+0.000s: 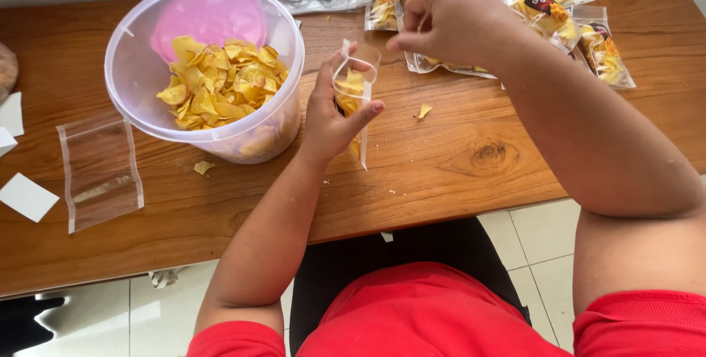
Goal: Manually packaging chips from a large plastic container into small individual plastic bags.
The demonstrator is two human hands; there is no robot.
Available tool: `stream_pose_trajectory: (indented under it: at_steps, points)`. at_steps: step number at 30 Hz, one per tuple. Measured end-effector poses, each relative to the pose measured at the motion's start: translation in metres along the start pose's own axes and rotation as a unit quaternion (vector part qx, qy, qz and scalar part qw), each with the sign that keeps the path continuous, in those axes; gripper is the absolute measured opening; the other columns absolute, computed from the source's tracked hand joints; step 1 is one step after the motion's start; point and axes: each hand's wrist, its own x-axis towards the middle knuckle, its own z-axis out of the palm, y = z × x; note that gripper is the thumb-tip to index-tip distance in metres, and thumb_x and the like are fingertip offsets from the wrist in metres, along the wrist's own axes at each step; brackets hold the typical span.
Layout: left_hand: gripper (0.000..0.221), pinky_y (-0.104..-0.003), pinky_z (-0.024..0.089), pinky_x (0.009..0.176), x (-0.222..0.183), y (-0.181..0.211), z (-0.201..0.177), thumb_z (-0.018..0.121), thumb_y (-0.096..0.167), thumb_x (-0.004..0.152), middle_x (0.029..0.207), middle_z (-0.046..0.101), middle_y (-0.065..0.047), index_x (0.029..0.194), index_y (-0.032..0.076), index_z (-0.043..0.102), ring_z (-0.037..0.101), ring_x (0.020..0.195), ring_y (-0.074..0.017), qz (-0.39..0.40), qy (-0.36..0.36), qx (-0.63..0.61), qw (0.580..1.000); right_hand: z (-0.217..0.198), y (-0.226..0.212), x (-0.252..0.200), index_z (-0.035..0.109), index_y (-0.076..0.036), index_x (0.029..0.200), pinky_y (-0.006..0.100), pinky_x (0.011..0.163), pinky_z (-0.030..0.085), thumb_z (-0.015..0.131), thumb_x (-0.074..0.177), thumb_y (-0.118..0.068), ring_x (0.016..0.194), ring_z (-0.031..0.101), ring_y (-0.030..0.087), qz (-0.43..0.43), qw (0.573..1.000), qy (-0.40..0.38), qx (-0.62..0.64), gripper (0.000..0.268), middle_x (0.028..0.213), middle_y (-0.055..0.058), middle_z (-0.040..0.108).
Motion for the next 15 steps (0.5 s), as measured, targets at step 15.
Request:
stream_pose_trajectory:
  at_steps: [15]
  points:
    - [0.064, -0.03, 0.04, 0.089, 0.005, -0.023, -0.003, 0.07, 0.024, 0.076, 0.108, 0.051, -0.008, 0.129, 0.013, 0.037, 0.048, 0.098, -0.0121, 0.001, -0.044, -0.191, 0.981, 0.064, 0.071, 0.011, 0.064, -0.008, 0.081, 0.042, 0.074, 0.048, 0.063, 0.074, -0.012, 0.081, 0.062, 0.033, -0.085, 0.985, -0.152, -0.016, 0.008, 0.078, 0.012, 0.066]
